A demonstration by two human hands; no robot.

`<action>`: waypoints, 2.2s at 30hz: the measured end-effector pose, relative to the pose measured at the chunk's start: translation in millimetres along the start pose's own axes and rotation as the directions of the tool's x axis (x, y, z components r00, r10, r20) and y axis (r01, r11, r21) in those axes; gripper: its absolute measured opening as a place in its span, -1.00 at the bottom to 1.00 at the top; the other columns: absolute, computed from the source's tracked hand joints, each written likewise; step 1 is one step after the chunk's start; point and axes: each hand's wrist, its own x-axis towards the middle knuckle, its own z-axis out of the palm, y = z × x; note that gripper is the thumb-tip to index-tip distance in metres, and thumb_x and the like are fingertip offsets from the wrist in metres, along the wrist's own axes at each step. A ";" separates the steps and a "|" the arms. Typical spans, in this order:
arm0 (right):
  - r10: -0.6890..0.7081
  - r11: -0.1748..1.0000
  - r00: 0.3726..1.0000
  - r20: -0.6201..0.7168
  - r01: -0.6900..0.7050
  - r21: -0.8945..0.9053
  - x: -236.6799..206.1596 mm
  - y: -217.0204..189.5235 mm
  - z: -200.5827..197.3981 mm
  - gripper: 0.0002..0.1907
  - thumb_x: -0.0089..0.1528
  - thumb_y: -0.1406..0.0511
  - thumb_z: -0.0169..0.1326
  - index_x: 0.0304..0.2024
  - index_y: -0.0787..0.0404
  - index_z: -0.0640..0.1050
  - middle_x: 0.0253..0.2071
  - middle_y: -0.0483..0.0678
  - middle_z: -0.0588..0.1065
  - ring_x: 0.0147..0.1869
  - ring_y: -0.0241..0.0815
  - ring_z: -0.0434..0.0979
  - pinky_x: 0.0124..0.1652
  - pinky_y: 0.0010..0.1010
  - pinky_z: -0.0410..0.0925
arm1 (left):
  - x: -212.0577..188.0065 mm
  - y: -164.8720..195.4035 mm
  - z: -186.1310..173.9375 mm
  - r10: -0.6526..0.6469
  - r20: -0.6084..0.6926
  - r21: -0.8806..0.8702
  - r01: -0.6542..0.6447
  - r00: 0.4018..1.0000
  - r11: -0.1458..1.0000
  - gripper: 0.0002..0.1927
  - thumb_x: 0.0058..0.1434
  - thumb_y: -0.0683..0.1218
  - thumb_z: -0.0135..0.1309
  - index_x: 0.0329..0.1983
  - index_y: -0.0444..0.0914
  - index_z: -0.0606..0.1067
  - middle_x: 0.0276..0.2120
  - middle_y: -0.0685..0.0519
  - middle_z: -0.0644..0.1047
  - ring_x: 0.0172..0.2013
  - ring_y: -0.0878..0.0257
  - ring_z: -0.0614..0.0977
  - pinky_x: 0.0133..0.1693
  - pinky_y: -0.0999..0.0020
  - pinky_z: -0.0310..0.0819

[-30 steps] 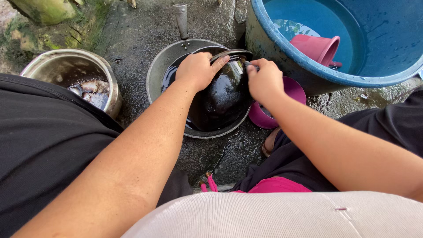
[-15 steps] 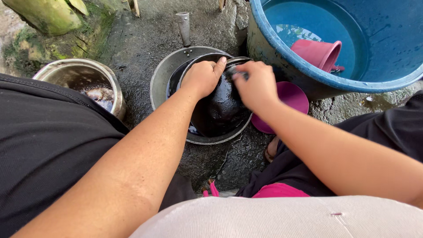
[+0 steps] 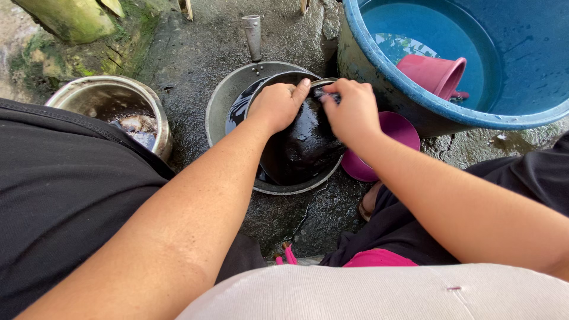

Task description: The person sits outdoors and scrubs burnt soot off the outside of a black pot using a gray scouring pad, dipping the pad in a pink bowl of soapy water and rotating the pot in a metal basin to clean different sides.

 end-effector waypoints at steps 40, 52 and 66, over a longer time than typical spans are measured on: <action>0.233 0.972 0.972 0.009 -0.233 0.030 11.7 1.3 -4.5 -0.79 0.14 0.25 0.33 -0.33 0.23 0.61 -0.34 0.11 0.61 -0.22 0.08 0.62 -0.13 -0.17 0.42 | -3.7 6.7 6.0 -0.006 -0.025 0.066 0.007 1.000 0.998 -0.25 0.35 0.41 -0.34 -0.19 -0.24 0.65 -0.25 -0.22 0.65 -0.15 -0.17 0.66 -0.06 0.00 0.51; 0.375 0.924 0.924 0.069 -0.379 0.050 10.4 3.0 -5.8 -0.78 0.12 0.21 0.33 -0.32 0.21 0.62 -0.32 0.11 0.60 -0.22 0.03 0.63 -0.16 -0.19 0.42 | -5.1 5.7 7.3 0.002 -0.035 0.072 0.001 0.999 0.997 -0.26 0.33 0.41 -0.31 -0.18 -0.24 0.65 -0.23 -0.21 0.65 -0.12 -0.17 0.65 -0.06 0.00 0.51; 0.415 0.908 0.908 0.060 -0.417 0.034 7.2 3.1 -4.6 -0.79 0.16 0.21 0.27 -0.29 0.18 0.57 -0.26 0.11 0.58 -0.07 0.15 0.57 -0.04 -0.11 0.39 | -4.9 8.1 8.5 -0.010 -0.021 0.070 0.011 1.000 0.997 -0.27 0.33 0.40 -0.31 -0.15 -0.24 0.64 -0.21 -0.21 0.64 -0.13 -0.17 0.65 -0.04 0.03 0.50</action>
